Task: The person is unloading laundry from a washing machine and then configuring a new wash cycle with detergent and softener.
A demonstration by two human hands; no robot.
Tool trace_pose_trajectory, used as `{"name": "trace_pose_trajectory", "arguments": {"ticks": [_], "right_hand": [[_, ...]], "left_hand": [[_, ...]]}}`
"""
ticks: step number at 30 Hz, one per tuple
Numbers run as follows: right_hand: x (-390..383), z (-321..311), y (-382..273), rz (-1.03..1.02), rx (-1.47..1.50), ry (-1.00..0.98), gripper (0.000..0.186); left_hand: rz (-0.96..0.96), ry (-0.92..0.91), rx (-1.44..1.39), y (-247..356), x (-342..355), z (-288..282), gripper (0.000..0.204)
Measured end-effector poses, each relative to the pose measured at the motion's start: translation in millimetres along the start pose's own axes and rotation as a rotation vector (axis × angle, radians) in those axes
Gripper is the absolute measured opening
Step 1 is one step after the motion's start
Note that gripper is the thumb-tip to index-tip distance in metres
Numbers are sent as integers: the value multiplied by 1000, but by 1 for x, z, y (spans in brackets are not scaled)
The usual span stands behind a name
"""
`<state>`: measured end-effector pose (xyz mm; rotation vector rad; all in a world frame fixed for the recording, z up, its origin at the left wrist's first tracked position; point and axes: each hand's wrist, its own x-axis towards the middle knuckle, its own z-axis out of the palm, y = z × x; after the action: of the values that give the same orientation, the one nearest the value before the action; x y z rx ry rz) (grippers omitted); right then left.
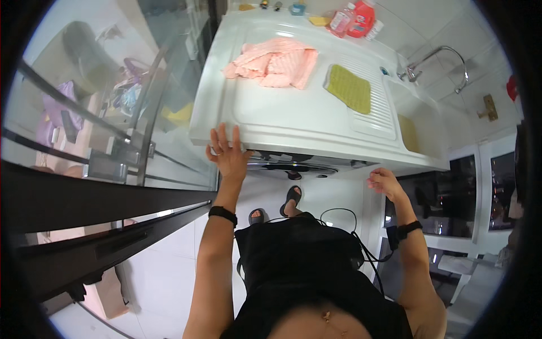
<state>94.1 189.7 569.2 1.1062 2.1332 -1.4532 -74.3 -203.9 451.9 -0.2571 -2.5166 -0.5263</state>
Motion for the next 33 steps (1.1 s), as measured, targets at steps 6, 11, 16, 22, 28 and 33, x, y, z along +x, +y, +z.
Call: {"name": "trace_pose_trajectory", "arguments": {"ticks": [6,11,16,22,28,33], "right_hand": [[14,4,32,48,32,43,28],[17,12,70,84,83,68,26],[12,22,84,61,142,78,25],[20,11,94,43,130,47,23],[29,6,107,55,66,-3,20],[25,8,118,29,39,-61,21]], "left_hand": [[9,19,22,-11,-5,3,100],[23,80,50,-7,-3,7,100],[37,105,41,-11,-2,6,99],[10,71,5,-4,2,4,96],[21,105,71,-1,-2,3,102],[-85,41,157,8,-1,-13,95]]}}
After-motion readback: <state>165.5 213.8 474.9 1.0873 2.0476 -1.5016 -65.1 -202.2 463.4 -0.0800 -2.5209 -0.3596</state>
